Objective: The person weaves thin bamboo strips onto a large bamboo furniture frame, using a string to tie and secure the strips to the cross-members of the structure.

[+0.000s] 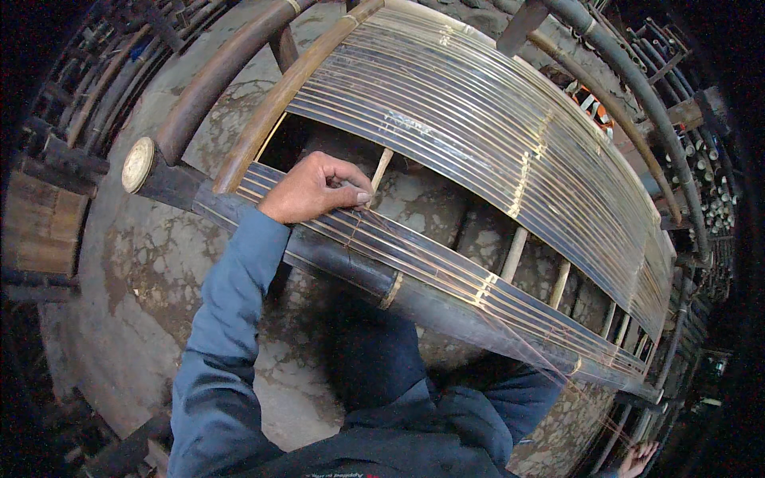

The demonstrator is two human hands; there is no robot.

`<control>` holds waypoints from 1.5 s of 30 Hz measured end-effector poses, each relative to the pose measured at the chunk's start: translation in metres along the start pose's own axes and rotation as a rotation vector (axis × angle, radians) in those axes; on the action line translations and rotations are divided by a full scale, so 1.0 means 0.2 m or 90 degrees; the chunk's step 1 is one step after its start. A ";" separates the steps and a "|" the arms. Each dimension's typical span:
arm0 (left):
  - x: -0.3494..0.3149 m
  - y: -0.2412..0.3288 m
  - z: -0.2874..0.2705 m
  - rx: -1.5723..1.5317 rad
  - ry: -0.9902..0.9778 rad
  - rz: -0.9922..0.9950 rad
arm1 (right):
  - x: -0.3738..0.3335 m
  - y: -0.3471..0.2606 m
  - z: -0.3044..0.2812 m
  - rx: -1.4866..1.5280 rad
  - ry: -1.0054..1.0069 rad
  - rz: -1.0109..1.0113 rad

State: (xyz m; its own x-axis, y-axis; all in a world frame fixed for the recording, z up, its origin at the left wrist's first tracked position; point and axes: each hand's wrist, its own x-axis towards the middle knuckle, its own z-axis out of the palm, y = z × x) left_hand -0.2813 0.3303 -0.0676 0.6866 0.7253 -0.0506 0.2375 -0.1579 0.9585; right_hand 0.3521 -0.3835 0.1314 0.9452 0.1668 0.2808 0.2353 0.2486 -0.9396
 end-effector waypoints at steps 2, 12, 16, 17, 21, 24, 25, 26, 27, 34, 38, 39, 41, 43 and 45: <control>-0.03 0.03 0.02 0.038 0.065 0.019 | 0.06 -0.08 -0.12 -0.117 0.082 0.035; -0.33 0.25 0.78 0.315 0.076 0.339 | 0.14 -0.29 -0.53 -0.330 0.230 0.214; -0.48 0.34 0.74 0.310 0.031 0.231 | 0.11 -0.31 -0.61 -0.335 0.156 0.208; -0.51 0.34 0.75 0.317 -0.005 0.232 | 0.07 -0.26 -0.61 -0.334 0.171 0.239; -0.58 0.33 0.91 0.292 -0.068 0.292 | -0.15 -0.23 -0.60 -0.324 0.211 0.373; -0.53 0.37 0.97 0.291 -0.104 0.297 | -0.26 -0.22 -0.62 -0.337 0.225 0.409; -0.50 0.38 1.00 0.295 -0.098 0.303 | -0.27 -0.20 -0.67 -0.364 0.231 0.395; -0.47 0.39 1.02 0.300 -0.092 0.308 | -0.29 -0.19 -0.71 -0.390 0.237 0.385; -0.44 0.39 1.02 0.310 -0.070 0.332 | -0.32 -0.21 -0.77 -0.424 0.249 0.373; -0.39 0.40 0.84 0.387 0.012 0.324 | -0.16 -0.23 -1.27 -1.016 0.195 0.199; -0.46 0.41 0.84 0.361 0.062 0.266 | 0.02 -0.29 -1.55 -1.339 0.173 0.134; -0.51 0.40 0.83 0.358 0.078 0.260 | 0.11 -0.31 -1.58 -1.400 0.169 0.123; -0.50 0.32 0.86 0.305 0.102 0.264 | 0.18 -0.65 -1.64 -1.539 0.214 0.097; -0.53 0.52 0.89 0.359 0.077 0.254 | 0.01 -0.21 -1.67 -1.318 0.203 -0.071; -0.53 0.47 0.86 0.349 0.096 0.261 | 0.13 -0.46 -1.61 -1.230 0.235 -0.093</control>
State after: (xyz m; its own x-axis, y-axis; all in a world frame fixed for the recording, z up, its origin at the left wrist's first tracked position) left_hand -0.2124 0.1236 -0.0197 0.7016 0.6139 0.3619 0.3191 -0.7247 0.6107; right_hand 0.4278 -0.7091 0.1612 0.8318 0.0093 0.5550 -0.0484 -0.9948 0.0893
